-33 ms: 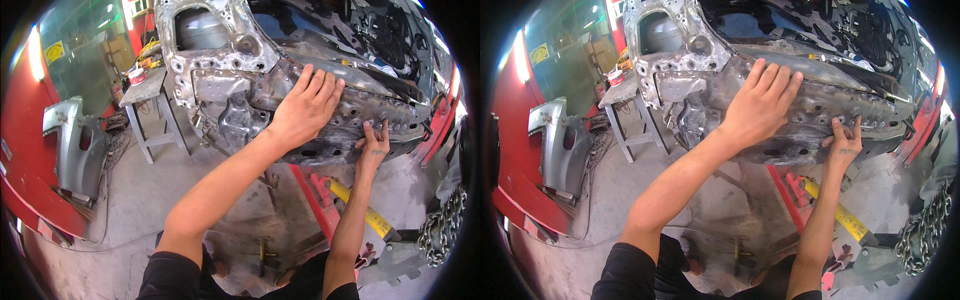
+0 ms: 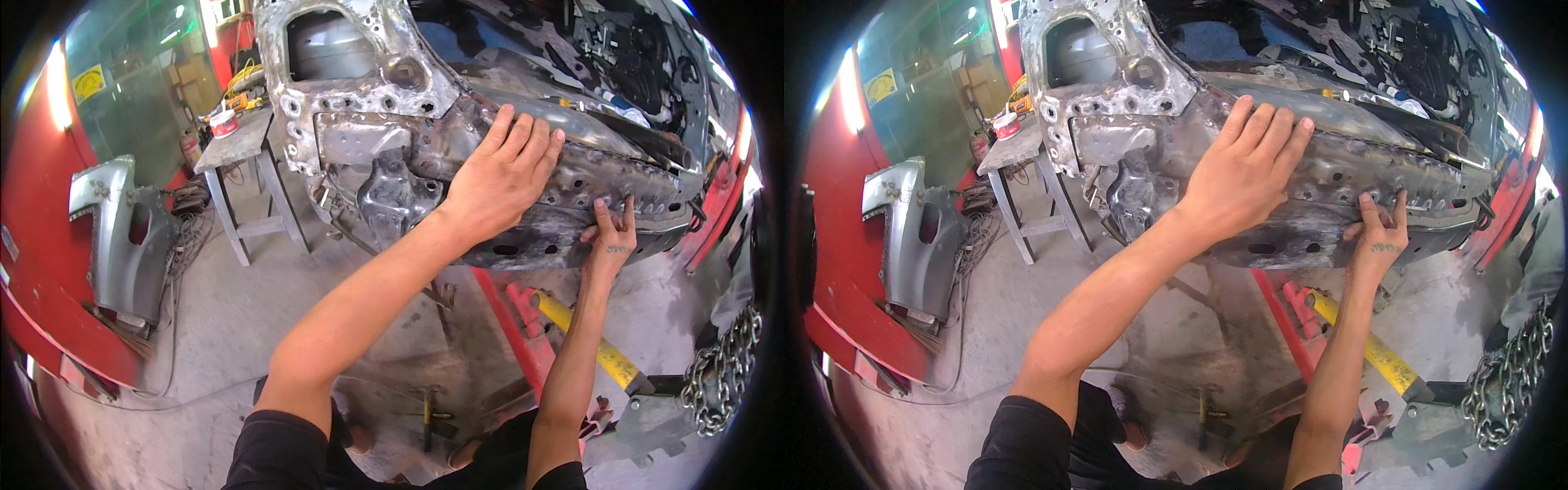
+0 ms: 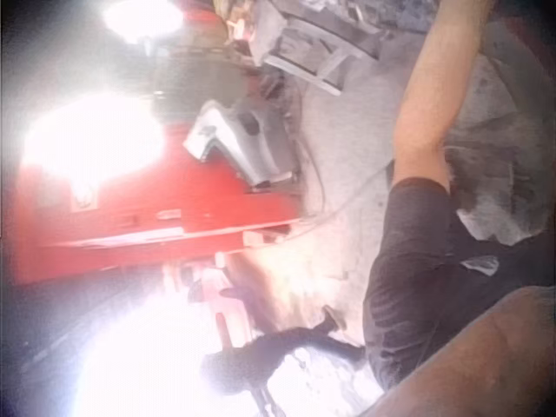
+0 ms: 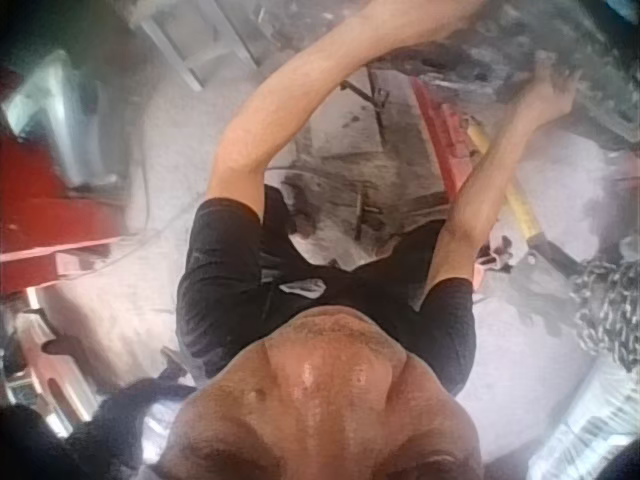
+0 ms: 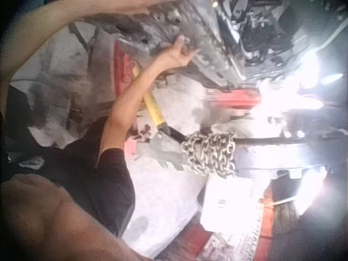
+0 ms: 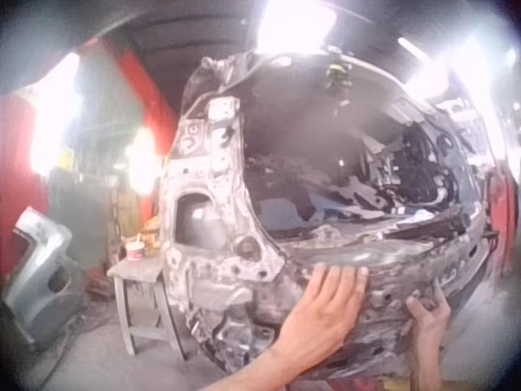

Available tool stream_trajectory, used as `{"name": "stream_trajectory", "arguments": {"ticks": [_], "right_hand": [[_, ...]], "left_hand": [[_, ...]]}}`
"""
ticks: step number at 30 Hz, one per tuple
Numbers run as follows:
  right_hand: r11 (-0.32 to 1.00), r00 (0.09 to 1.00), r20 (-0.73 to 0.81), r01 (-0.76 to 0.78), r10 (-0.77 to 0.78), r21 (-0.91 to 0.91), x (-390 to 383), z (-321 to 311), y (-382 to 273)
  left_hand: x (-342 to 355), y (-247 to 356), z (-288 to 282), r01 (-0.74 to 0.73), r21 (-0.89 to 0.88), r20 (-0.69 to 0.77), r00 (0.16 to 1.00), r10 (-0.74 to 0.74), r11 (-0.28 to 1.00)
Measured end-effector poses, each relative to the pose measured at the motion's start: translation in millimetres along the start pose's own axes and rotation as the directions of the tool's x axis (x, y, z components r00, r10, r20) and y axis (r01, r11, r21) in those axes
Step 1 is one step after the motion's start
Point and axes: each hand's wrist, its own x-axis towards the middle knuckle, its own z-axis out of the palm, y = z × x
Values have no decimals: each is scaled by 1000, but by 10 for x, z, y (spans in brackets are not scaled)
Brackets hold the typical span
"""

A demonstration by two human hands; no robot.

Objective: The person kneels in front of a stripped car frame and repeatedly aligns a metal crossmember by hand, checking fit and position. They then use a hammer to tap the crossmember into place.

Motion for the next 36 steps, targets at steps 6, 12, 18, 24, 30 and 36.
{"name": "stream_trajectory", "arguments": {"ticks": [6,12,18,24,30,36], "right_hand": [[1000,1000,-1,24,-24,-18,55,-43,55],[998,999,9,46,-46,-52,69,11,90],[999,1000,25,2,0,-52,124,-38,85],[993,995,95,22,-11,-118,101,-79,21],[994,987,134,-76,85,-76,135,-180,-47],[998,992,109,-54,57,-27,107,-167,-63]], "left_hand": [[-11,17,17,7,-15,-45,999,-7,1000],[-28,-83,42,-23,-16,-78,997,22,1000],[26,-72,55,-50,-28,-116,992,46,998],[7,-89,56,-5,-61,8,1000,6,998],[82,4,-46,50,-168,48,998,-42,984],[104,45,-31,44,-149,35,999,-39,988]]}}
